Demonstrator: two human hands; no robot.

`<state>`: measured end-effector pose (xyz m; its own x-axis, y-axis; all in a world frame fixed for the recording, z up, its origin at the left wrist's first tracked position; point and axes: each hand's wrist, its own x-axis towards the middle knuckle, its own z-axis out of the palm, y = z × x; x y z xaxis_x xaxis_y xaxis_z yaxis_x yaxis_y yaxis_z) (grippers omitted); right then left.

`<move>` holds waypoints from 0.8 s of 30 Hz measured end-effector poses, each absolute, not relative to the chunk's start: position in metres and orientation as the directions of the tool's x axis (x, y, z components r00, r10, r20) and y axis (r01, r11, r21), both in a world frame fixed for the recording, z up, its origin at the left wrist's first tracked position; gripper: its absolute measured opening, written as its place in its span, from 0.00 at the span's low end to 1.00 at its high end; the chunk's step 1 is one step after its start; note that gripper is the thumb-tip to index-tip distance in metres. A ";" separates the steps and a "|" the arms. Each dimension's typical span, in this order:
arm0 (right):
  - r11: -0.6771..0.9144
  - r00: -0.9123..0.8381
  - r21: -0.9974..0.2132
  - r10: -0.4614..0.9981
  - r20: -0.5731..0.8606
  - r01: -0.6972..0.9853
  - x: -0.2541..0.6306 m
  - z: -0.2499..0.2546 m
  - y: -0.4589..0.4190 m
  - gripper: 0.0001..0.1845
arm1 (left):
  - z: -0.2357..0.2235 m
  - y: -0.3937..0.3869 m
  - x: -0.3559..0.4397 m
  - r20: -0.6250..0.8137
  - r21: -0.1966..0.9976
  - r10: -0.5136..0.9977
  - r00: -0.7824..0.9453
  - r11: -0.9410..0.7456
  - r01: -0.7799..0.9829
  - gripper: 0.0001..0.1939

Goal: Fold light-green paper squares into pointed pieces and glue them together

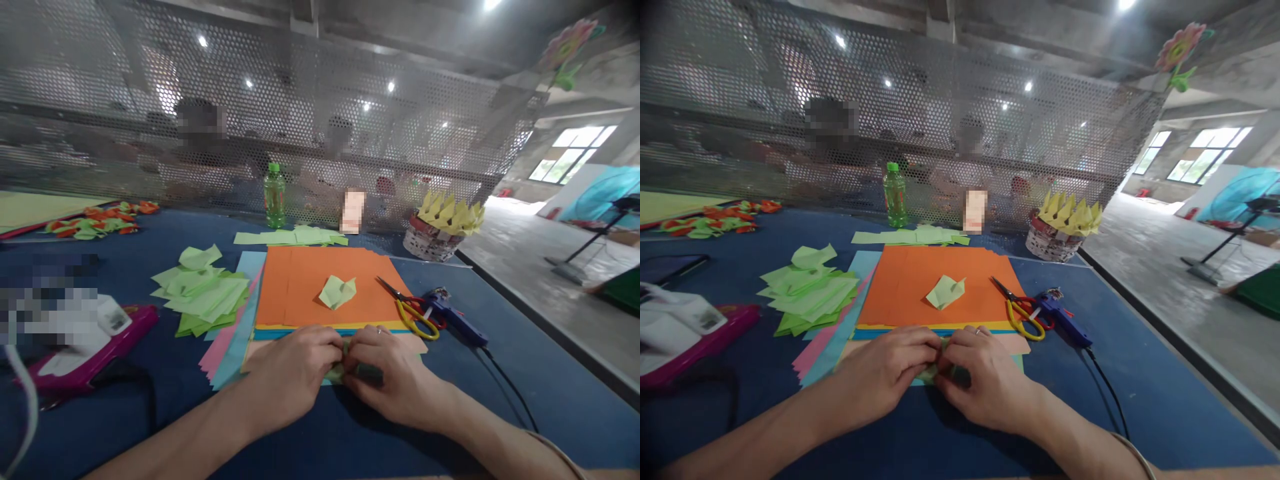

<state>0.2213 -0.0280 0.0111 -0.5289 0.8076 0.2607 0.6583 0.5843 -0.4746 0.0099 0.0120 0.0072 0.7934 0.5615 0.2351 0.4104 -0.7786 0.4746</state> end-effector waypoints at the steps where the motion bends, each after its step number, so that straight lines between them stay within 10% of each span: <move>1: 0.571 -0.518 -0.493 0.816 0.256 0.656 0.221 0.011 -0.028 0.03 | 0.007 0.012 0.010 0.237 0.471 0.563 0.791 -0.779 0.414 0.16; 24: 0.437 -0.372 -0.516 0.899 0.230 0.737 0.214 0.005 -0.023 0.05 | 0.005 0.013 0.011 0.212 0.525 0.629 0.748 -0.719 0.456 0.08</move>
<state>0.2138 -0.0235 0.0046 -0.3725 0.8990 0.2303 0.7369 0.4373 -0.5155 0.0109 0.0131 0.0054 0.7479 0.6292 0.2117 0.4559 -0.7186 0.5251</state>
